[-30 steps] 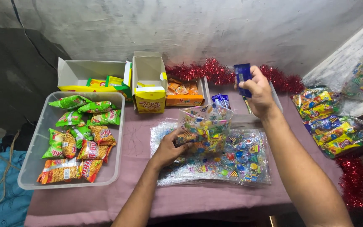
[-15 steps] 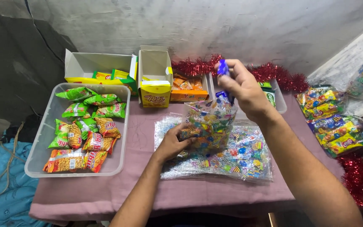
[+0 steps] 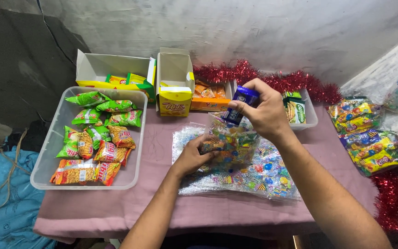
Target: A person is seen picking up various small snack packets from plastic bins and cardboard boxes and placing them into a large, clear plastic bag.
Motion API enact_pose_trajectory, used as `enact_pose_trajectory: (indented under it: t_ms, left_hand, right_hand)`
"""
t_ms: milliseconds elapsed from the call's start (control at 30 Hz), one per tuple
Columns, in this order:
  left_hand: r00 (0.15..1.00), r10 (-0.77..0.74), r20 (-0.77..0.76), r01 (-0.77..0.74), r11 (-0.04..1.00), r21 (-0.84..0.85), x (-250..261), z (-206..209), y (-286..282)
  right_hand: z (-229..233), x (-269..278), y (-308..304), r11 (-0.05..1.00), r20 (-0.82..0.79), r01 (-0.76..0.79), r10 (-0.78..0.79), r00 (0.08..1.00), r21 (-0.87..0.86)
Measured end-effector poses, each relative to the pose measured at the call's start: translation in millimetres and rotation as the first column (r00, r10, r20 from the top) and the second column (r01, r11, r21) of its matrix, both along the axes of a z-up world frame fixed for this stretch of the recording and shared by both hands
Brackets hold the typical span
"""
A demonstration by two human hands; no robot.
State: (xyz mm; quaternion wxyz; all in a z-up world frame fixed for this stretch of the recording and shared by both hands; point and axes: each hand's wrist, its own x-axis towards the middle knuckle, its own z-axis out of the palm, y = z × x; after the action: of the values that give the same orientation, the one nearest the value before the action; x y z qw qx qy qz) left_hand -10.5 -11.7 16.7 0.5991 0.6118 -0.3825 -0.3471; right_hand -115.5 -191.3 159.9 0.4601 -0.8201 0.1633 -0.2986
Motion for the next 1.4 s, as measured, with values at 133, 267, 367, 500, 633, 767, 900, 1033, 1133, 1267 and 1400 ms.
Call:
enact_pose_trajectory:
  t_ms: [133,267,367,500,633,767,900,1033,1133,1267,1400]
  left_hand:
    - [0.999,-0.003,0.039,0.003,1.0,-0.005,4.7,-10.2,-2.5]
    - [0.997,-0.02,0.079,0.019,1.0,0.006,4.5,-12.2,-3.3]
    - [0.998,-0.036,0.047,0.036,0.999,0.005,6.4,-16.1,-3.8]
    - [0.997,-0.068,0.02,0.069,0.997,-0.019,2.5,-13.2,-1.1]
    - [0.997,-0.062,0.04,0.063,0.997,-0.039,3.5,-10.0,1.6]
    - [0.997,-0.049,0.058,0.052,0.998,-0.038,1.0,-5.1,5.4]
    - [0.997,-0.069,0.043,0.071,0.996,-0.052,0.9,-9.8,3.6]
    - [0.996,-0.073,0.051,0.075,0.996,-0.047,3.8,-15.6,1.1]
    - [0.995,-0.079,0.064,0.082,0.996,-0.038,3.8,-16.8,1.6]
    - [0.996,-0.07,0.056,0.072,0.997,-0.037,1.8,-10.0,4.7]
    - [0.995,-0.078,0.061,0.08,0.997,-0.022,-0.8,-2.7,3.9]
  right_hand:
    - [3.6,-4.7,1.0,0.997,-0.157,-0.055,0.046,0.987,-0.056]
    - [33.7,-7.0,16.0,0.978,-0.409,-0.202,0.162,0.898,-0.058]
    - [51.1,-4.8,22.6,0.953,-0.542,-0.302,0.235,0.807,-0.037]
    - [67.3,-1.9,24.5,0.936,-0.657,-0.351,0.277,0.701,0.02]
    - [59.5,4.5,10.2,0.918,-0.661,-0.396,0.296,0.689,-0.001]
    - [55.9,9.7,1.5,0.911,-0.65,-0.41,0.289,0.703,-0.039]
    - [50.4,13.5,-4.1,0.918,-0.677,-0.395,0.273,0.683,-0.029]
    - [40.8,17.2,-1.5,0.91,-0.724,-0.414,0.291,0.625,0.009]
    - [40.1,21.9,0.4,0.882,-0.782,-0.465,0.233,0.578,-0.081]
    - [44.2,25.7,5.3,0.845,-0.81,-0.504,0.165,0.563,-0.178]
    - [40.6,26.0,-4.3,0.882,-0.78,-0.468,0.251,0.573,-0.06]
